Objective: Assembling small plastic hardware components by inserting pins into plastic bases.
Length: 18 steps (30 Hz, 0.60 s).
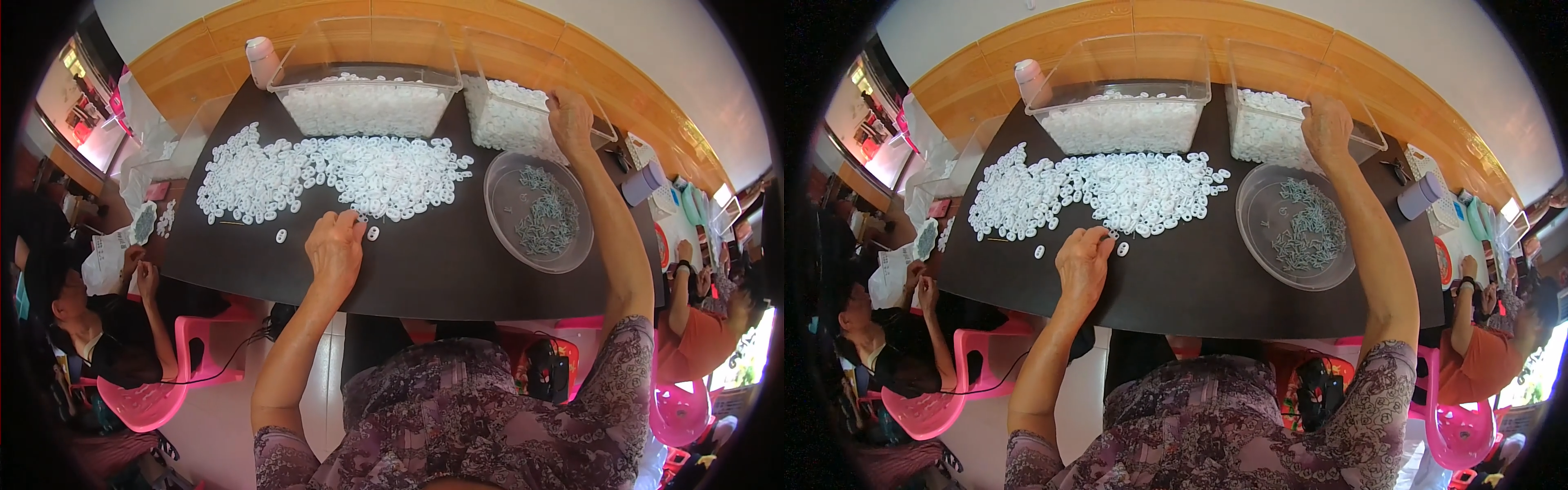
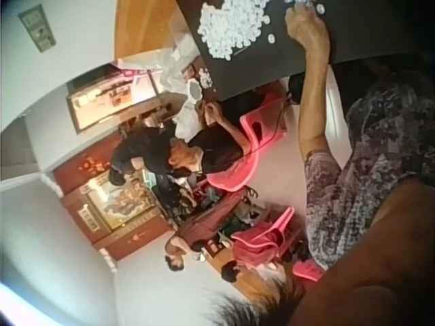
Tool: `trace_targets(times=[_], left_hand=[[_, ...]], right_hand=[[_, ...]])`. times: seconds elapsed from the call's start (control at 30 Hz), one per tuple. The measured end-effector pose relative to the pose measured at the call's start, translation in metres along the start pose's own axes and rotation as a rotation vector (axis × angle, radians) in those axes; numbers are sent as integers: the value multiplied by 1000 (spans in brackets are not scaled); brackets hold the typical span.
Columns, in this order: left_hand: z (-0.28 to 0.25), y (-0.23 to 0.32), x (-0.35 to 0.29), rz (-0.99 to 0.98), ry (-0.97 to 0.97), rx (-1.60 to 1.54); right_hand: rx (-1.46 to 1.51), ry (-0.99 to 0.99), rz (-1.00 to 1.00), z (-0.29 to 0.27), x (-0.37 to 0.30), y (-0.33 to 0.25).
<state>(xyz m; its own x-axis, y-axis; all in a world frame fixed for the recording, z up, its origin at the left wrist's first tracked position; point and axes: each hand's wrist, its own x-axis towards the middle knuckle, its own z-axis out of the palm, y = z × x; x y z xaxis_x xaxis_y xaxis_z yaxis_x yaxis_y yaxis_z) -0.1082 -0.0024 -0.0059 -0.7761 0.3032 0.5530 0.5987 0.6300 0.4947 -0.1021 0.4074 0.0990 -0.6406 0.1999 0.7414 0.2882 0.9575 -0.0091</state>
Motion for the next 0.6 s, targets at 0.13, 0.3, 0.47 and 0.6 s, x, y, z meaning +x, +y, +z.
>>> trace_targets(times=[0.13,0.3,0.47,0.6], left_hand=[[13,1,9,-17,-81,185],[16,-7,13,-42,-138,226],[2,-6,20,-181,-251,159],[-5,-5,17,-179,-280,94]], right_hand=[[264,115,-72,-21,-13,-36],[368,-211,-363,-24,-93,-134],[848,-281,-371,-29,-152,-193],[800,-320,-349,-22,-158,-207]])
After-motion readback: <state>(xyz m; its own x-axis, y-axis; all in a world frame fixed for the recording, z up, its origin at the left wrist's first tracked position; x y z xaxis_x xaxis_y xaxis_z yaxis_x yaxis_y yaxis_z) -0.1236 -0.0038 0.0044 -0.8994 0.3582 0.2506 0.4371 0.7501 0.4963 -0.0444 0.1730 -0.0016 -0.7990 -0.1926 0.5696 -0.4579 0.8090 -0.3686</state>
